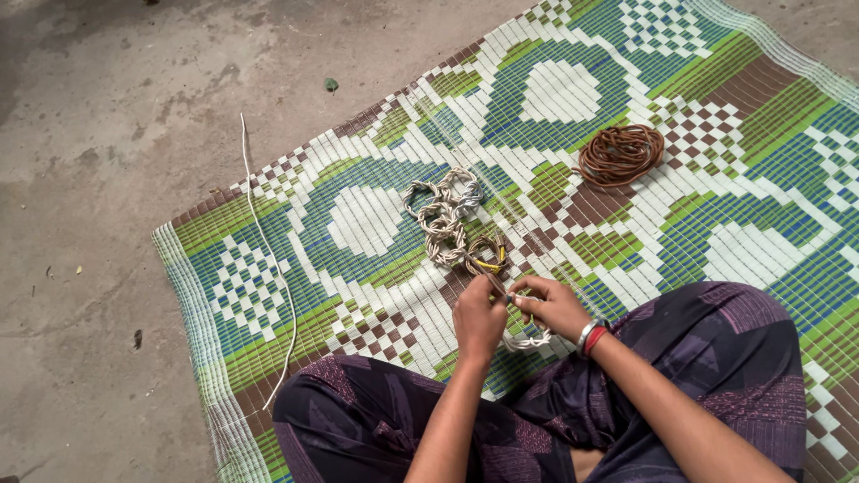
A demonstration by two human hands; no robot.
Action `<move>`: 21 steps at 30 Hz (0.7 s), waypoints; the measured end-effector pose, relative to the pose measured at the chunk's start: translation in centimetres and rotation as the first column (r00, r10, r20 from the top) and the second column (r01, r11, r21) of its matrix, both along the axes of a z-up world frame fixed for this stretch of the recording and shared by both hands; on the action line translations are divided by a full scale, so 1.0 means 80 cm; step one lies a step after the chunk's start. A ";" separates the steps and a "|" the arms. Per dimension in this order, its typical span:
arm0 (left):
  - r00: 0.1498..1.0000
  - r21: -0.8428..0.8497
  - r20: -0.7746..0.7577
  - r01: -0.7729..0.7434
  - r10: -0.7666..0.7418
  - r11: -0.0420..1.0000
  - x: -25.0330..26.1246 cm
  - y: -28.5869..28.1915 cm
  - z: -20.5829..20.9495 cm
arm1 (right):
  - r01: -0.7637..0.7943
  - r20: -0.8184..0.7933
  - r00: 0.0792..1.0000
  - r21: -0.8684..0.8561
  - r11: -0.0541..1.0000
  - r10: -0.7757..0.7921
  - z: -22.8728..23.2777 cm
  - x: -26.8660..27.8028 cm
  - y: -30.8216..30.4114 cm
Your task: The person sits on a mat and braids a white cord by hand. They repeatedly loop and pull the cord to form a braided section, occasionally adjusting the tension and position of the work.
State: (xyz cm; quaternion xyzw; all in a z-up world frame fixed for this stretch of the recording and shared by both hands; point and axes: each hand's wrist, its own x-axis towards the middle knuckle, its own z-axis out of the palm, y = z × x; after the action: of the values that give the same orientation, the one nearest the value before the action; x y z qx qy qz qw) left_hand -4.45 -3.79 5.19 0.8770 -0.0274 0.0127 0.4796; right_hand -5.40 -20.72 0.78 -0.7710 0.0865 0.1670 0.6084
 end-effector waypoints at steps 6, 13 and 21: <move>1.000 -0.065 0.003 0.007 -0.007 0.998 0.001 0.003 -0.017 | 0.005 -0.033 0.999 0.158 0.987 0.000 -0.018 0.008 -0.009; 0.983 -0.547 -0.179 -0.056 -0.051 0.835 0.018 0.009 -0.060 | -0.050 -0.073 0.995 0.145 0.988 0.061 -0.011 0.001 -0.008; 0.999 -0.239 -0.011 -0.043 0.041 0.970 0.002 0.010 -0.051 | -0.159 -0.011 0.987 0.103 0.982 0.161 -0.014 0.004 -0.004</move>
State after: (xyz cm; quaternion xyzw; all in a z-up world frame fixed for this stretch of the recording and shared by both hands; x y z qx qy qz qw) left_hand -4.30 -2.97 1.14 0.8131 -0.0056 0.0233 0.5816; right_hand -5.08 -21.05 -0.37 -0.7419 0.0214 0.2271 0.6305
